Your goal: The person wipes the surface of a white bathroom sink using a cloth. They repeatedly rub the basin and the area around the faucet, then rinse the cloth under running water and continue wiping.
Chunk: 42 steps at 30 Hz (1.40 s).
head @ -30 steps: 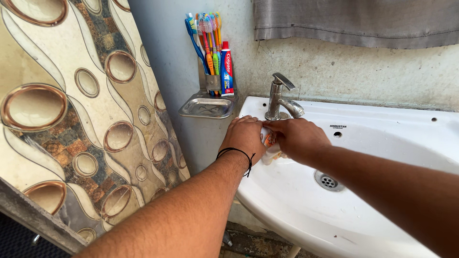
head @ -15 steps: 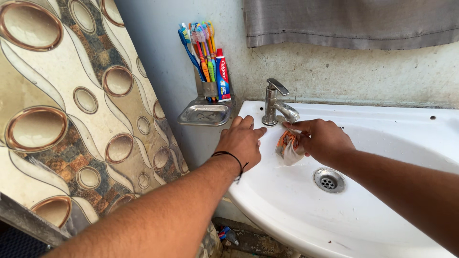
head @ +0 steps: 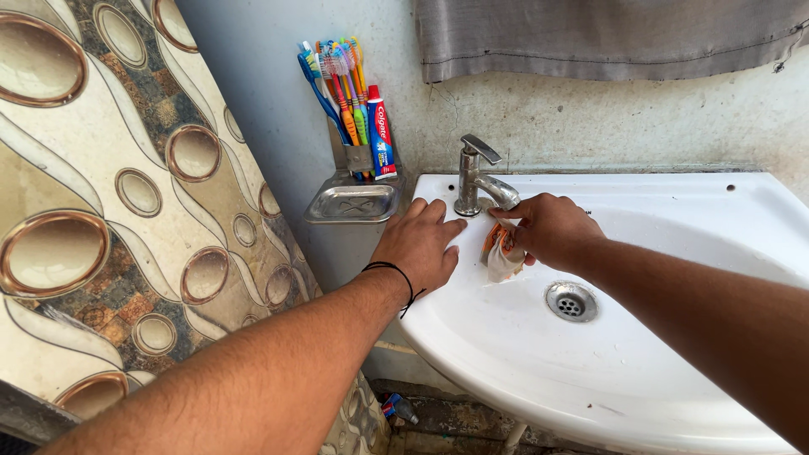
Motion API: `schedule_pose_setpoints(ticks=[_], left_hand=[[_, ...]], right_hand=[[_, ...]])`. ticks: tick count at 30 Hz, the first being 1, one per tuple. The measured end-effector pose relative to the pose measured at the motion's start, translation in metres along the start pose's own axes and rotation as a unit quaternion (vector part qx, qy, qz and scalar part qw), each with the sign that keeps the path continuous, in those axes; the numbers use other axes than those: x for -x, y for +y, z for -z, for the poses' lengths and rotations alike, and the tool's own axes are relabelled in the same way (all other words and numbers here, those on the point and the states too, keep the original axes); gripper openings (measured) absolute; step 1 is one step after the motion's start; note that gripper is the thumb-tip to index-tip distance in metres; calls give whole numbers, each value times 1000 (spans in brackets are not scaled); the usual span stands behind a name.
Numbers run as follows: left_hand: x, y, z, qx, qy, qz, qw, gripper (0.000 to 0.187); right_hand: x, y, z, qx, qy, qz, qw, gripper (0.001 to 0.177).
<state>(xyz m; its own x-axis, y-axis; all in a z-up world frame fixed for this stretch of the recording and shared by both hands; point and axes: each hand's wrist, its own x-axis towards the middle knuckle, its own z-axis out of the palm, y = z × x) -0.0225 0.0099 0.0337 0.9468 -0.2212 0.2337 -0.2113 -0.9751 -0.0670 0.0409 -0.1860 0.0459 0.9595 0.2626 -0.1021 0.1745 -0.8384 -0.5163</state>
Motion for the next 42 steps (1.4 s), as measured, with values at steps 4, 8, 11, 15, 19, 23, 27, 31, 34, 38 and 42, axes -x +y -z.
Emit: schedule_pose_setpoints(ticks=[4,8,11,15,19,23,27,31,34,38,42], left_hand=[[1,0,1,1,-16,10,1000,44],[-2,1,1,-25,-8,-2,1000,48],[1,2,3,-24,-8,2,1000,48],[1,1,3,-3,-21,15,1000,46],[0,2,3,-19,-16,6,1000,48],[1,2,3,-22,-15,10,1000,47],[1,1,3,-26,-42,14,999,49],[-2,4,4,-37,-39,5,999,52],[0,6,4,-37,-42,4,998,50],[1,4,3,-24,-42,13,999,49],[1,5,4,-12,-32,15,999,48]], right_hand=[[1,-1,-4,1,1,-2,1000,45],[0,-2,-5,-2,9,-3,1000,43],[5,-3,-7,0,7,-5,1000,48],[2,-5,-5,2,12,-20,1000,43],[5,-6,-6,-3,10,-11,1000,46],[6,-8,-7,5,7,-20,1000,45],[1,-4,-10,1,14,-13,1000,47],[-15,11,-16,-51,17,1,999,44],[-31,28,-15,-223,32,8,974,34],[-53,44,-10,-446,128,-45,885,22],[-52,25,-39,-465,220,-133,847,12]])
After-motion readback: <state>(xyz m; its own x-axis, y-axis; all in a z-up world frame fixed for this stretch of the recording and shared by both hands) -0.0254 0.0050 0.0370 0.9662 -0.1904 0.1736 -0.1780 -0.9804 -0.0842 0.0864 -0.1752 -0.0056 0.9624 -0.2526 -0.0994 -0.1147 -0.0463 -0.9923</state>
